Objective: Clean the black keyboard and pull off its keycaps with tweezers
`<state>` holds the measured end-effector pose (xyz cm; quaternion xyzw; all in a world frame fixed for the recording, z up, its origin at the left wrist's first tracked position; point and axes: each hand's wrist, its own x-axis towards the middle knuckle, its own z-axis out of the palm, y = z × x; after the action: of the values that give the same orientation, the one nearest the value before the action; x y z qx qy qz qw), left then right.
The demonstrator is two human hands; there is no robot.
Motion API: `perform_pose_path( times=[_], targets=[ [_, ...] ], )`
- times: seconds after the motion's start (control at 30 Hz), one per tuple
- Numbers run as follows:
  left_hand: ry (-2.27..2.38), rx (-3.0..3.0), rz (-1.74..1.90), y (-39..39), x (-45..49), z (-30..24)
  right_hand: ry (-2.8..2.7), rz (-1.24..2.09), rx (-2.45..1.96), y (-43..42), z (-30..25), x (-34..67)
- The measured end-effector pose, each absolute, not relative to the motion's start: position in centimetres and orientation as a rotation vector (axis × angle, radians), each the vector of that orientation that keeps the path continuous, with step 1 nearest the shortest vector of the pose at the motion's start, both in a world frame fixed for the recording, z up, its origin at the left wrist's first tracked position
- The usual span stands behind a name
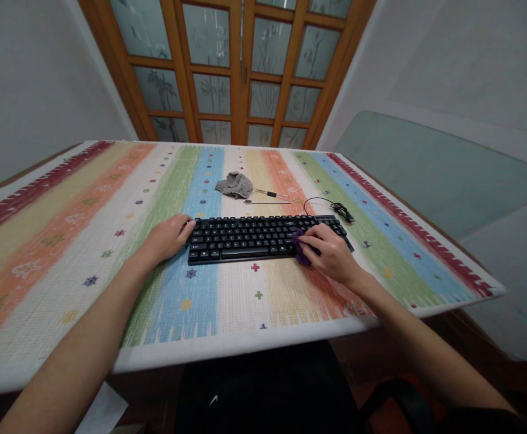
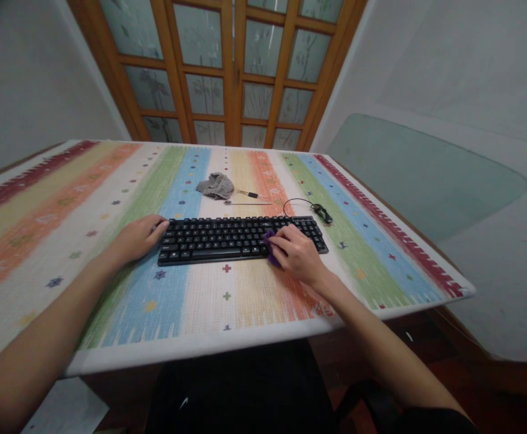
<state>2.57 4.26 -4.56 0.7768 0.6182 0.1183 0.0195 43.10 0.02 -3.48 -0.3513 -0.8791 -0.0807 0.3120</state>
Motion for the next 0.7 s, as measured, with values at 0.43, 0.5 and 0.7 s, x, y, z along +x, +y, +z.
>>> perform_pose_path(
  times=[0.43,0.5,0.7],
  targets=[
    [1.919,2.386,0.352,4.2,2.7,-4.4,-2.378,-0.075,-0.926,-1.3,-5.0,43.2],
    [1.918,2.386,0.352,4.2,2.7,-4.4,-2.361,-0.067,-0.956,-1.1,-4.5,43.5],
    [1.901,2.396,0.354,4.2,2.6,-4.4,-2.276,-0.095,-1.075,-0.5,-4.5,44.3]
  ],
)
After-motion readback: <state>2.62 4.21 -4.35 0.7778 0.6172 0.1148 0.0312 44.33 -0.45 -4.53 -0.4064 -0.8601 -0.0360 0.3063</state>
